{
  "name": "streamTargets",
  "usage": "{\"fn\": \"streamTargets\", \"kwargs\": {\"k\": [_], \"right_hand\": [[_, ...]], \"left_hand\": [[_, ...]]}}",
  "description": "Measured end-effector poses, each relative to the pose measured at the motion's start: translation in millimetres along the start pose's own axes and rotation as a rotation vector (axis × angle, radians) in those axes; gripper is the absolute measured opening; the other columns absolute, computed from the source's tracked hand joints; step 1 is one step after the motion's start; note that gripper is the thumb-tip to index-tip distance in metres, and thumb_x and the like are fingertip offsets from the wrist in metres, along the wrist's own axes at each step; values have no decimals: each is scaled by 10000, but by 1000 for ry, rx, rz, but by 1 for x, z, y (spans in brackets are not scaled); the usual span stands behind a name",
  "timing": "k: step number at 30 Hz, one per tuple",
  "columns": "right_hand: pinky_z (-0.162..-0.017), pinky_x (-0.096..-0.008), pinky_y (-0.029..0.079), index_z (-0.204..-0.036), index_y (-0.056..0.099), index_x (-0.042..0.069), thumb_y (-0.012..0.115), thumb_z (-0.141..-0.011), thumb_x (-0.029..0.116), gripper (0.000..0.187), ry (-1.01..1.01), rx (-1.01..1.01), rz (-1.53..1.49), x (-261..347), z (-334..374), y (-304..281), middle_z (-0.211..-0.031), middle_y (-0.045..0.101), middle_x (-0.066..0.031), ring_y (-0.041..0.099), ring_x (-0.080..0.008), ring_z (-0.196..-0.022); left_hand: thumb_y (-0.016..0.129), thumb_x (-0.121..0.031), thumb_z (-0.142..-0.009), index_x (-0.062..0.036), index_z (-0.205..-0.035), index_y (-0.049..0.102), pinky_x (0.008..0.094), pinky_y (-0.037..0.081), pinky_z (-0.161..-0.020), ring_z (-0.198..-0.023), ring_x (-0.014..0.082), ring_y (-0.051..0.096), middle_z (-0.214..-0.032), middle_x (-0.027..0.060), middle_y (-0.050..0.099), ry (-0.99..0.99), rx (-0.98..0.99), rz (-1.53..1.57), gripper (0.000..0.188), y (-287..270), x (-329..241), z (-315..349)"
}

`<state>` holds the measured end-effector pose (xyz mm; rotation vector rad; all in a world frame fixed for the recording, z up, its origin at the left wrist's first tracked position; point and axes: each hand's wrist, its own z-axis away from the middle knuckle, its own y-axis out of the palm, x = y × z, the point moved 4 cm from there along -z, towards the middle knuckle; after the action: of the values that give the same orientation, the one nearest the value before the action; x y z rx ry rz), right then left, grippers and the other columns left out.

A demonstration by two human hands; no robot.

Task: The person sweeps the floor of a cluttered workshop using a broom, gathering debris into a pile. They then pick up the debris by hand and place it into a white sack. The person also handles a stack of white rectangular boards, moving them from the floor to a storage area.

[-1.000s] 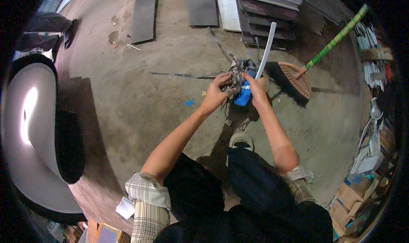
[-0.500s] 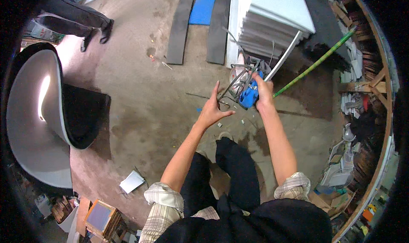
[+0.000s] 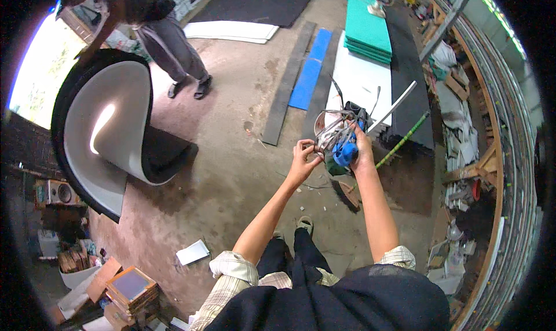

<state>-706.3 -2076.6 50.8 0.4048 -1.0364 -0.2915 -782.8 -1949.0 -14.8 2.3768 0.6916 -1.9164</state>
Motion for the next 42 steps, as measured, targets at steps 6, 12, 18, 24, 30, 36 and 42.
{"fn": "streamTargets", "kwargs": {"k": [6, 12, 18, 24, 30, 36, 42], "right_hand": [[-596, -290, 445, -923, 535, 70, 535, -751, 289, 278, 8, 121, -7, 26, 28, 73, -803, 552, -40, 543, -160, -685], [-594, -266, 424, -829, 562, 48, 581, -703, 224, 217, -95, -14, 57, 9, 3, 11, -779, 551, -30, 524, -128, -652], [-548, -258, 400, -817, 535, 27, 622, -654, 131, 212, -318, -377, 194, -22, -17, -115, -715, 528, 2, 488, -98, -601], [-604, -318, 406, -829, 509, -22, 657, -620, 173, 322, -306, -748, 776, -89, -54, -274, -724, 550, -90, 523, -211, -644], [-653, -390, 430, -1062, 450, 9, 663, -592, 193, 548, -62, -661, 1410, -202, -107, -400, -853, 551, -204, 539, -345, -754], [-683, -394, 428, -1087, 430, 15, 645, -605, 189, 556, 111, -529, 1515, -325, -166, -470, -844, 552, -214, 536, -339, -794], [-660, -357, 424, -1009, 469, -24, 633, -621, 158, 459, 74, -575, 1364, -413, -202, -535, -815, 562, -185, 551, -300, -742]], "left_hand": [[621, -173, -656, -93, -933, 521, 359, 299, -865, -1006, 212, 360, -1130, 47, 374, -64, 98, 81, 306, -39, -21, 15], [481, -140, -811, -24, -844, 503, 230, 415, -668, -692, 78, 483, -751, -5, 501, -247, 54, 680, 122, -28, 11, 29], [513, -184, -776, -56, -820, 508, 181, 326, -535, -553, 41, 372, -662, -44, 446, -517, -2, 520, 135, -7, 74, 48], [537, -264, -760, -71, -676, 478, 202, 295, -515, -527, 55, 308, -585, -55, 337, -836, -32, 494, 218, 52, 194, 74], [582, -207, -698, -21, -778, 490, 283, 385, -603, -662, 175, 462, -719, 60, 460, -748, 182, -257, 222, 122, 339, 113], [607, -97, -615, -84, -1029, 402, 394, 394, -734, -917, 327, 445, -1010, 135, 427, -575, 515, -416, 463, 219, 467, 128], [596, -75, -616, -103, -1120, 314, 404, 399, -735, -951, 358, 429, -1064, 150, 394, -451, 651, -323, 578, 313, 573, 135]]}}
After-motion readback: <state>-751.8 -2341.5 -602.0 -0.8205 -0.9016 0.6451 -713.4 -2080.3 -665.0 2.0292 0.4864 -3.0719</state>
